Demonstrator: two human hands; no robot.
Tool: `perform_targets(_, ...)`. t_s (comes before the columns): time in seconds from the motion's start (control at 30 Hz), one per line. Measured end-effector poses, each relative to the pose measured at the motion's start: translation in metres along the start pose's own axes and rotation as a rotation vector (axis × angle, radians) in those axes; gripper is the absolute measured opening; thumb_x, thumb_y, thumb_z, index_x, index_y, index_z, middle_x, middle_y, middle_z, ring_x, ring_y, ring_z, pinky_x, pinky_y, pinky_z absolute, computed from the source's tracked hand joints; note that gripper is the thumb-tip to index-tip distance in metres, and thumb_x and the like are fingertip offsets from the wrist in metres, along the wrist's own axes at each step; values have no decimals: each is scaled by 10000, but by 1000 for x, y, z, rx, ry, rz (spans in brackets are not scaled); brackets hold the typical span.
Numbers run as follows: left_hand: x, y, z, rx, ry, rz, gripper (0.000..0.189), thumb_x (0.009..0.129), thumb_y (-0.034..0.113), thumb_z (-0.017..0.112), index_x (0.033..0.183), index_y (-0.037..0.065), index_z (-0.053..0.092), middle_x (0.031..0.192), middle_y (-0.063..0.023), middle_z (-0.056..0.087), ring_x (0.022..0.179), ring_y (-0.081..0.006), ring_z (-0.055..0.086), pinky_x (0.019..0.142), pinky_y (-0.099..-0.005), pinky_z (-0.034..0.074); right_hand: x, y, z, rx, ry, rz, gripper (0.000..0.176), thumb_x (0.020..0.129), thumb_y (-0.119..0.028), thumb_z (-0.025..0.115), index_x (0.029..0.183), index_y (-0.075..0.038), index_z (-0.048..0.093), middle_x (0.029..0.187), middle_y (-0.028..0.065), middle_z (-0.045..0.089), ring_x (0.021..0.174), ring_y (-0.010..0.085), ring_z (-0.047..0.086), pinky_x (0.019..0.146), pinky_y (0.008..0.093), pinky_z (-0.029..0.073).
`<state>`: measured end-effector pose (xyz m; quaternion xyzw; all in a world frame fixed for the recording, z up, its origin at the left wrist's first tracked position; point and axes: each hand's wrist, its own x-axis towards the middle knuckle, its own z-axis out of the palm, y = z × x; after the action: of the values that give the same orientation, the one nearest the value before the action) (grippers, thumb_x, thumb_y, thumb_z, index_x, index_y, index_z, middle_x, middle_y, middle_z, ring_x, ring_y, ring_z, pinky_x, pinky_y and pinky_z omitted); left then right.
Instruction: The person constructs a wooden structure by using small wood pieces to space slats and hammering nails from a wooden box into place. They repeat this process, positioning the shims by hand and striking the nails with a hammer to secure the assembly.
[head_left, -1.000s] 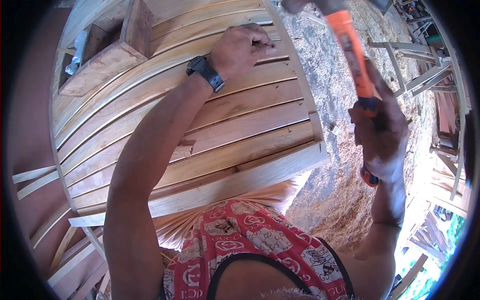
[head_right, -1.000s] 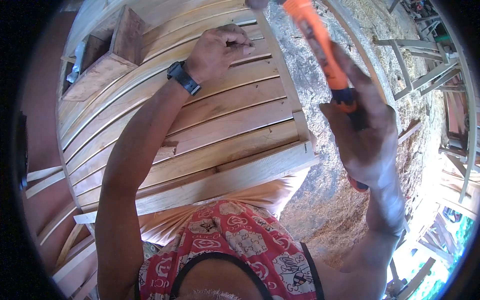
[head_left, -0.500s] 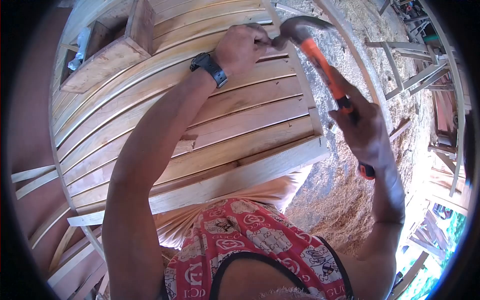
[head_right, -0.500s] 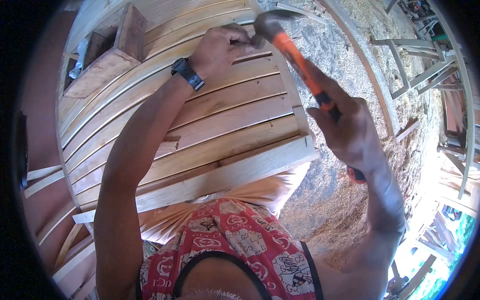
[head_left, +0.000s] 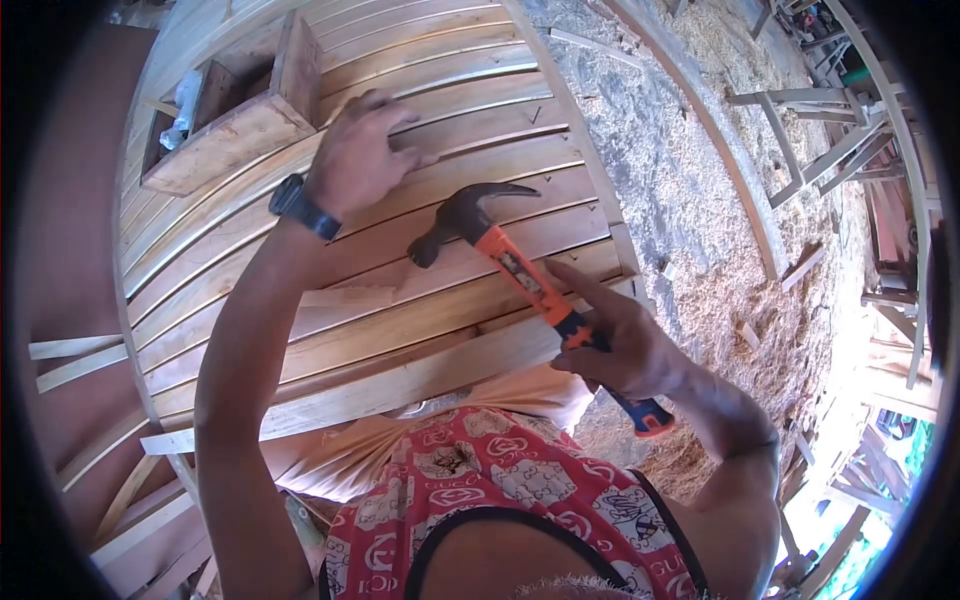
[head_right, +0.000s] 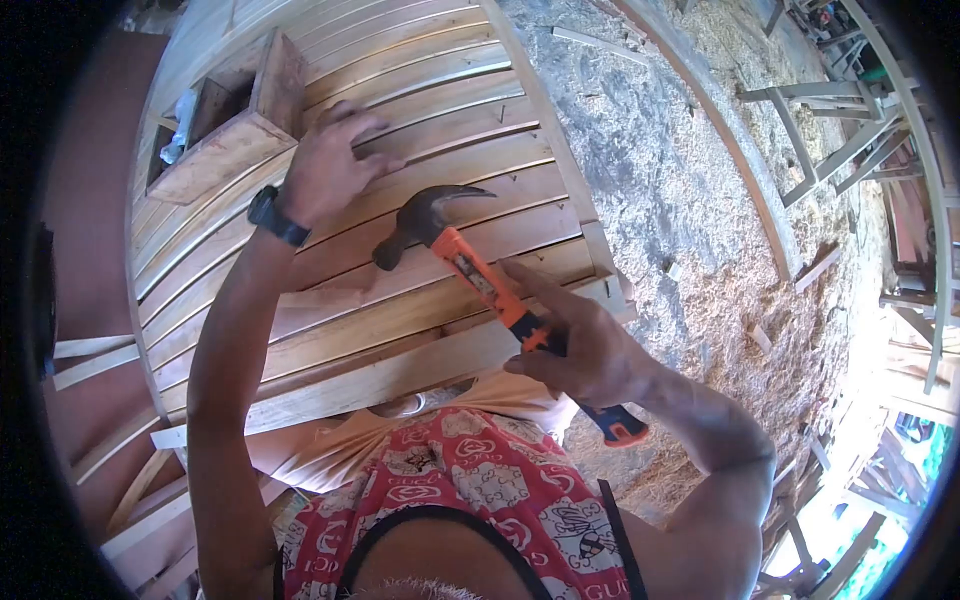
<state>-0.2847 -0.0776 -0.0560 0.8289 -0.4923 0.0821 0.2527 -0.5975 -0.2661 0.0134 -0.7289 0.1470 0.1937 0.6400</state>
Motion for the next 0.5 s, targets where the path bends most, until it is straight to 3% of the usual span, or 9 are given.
perform_targets(0.03,-5,1,-5,-49,-55,-88,446,765,317,854,1082,32,724,1208,-175,655,1113,-378,622,987,-448,502,3,3,1,1,0,-1,912,834,4,769,1589,11,257,693,66,668,568,108,644,482,274,483)
perform_targets(0.1,-12,1,-6,-42,-25,-83,436,773,322,849,1079,37,727,1177,-166,667,1105,-373,627,986,-447,503,10,6,2,-518,80,-238,809,821,-116,820,1514,3,419,668,89,639,557,163,644,506,321,497)
perform_targets(0.13,-18,0,-7,-35,4,-80,426,782,327,844,1076,41,730,1146,-157,679,1097,-367,632,985,-446,503,12,6,1,-515,68,-236,809,821,-116,820,1514,3,419,668,89,639,557,163,644,506,321,497)
perform_targets(0.2,-20,-10,5,-48,29,-45,427,801,365,823,1070,46,733,1102,-147,690,1089,-360,635,987,-451,501,19,4,0,-954,265,-633,699,787,-231,850,1392,-28,565,711,113,631,560,258,631,543,387,520)
perform_targets(0.27,-28,-17,13,-35,92,76,407,826,375,805,1040,38,730,988,-138,692,990,-349,654,906,-441,522,28,-21,8,-1087,143,-247,564,778,-211,825,1279,-47,623,862,103,650,730,320,663,636,443,546)
perform_targets(0.3,-26,-17,9,1,136,161,381,831,348,809,1016,26,725,919,-140,683,898,-345,670,822,-427,544,37,-35,15,-1088,166,-366,502,797,-189,802,1247,-46,631,898,107,639,781,312,665,663,444,550)
perform_targets(0.37,-23,-19,1,-68,78,132,363,818,362,801,977,41,743,903,-142,705,892,-341,662,844,-437,529,64,-42,38,-1063,171,-504,441,816,-166,780,1215,-45,639,933,112,627,831,304,667,691,444,554)
perform_targets(0.43,-18,-16,-7,-147,45,140,347,804,375,794,938,56,762,886,-145,728,887,-338,653,866,-447,514,93,-38,60,-1059,128,-885,327,847,-149,739,1148,-58,649,1006,119,600,917,288,645,767,425,548)
perform_targets(0.5,-16,-13,-7,-91,118,251,236,847,272,765,951,61,756,823,-128,690,805,-339,624,760,-453,522,116,-42,80,-1110,60,-855,299,850,-138,713,1131,-56,650,1042,120,602,947,285,631,802,416,536)
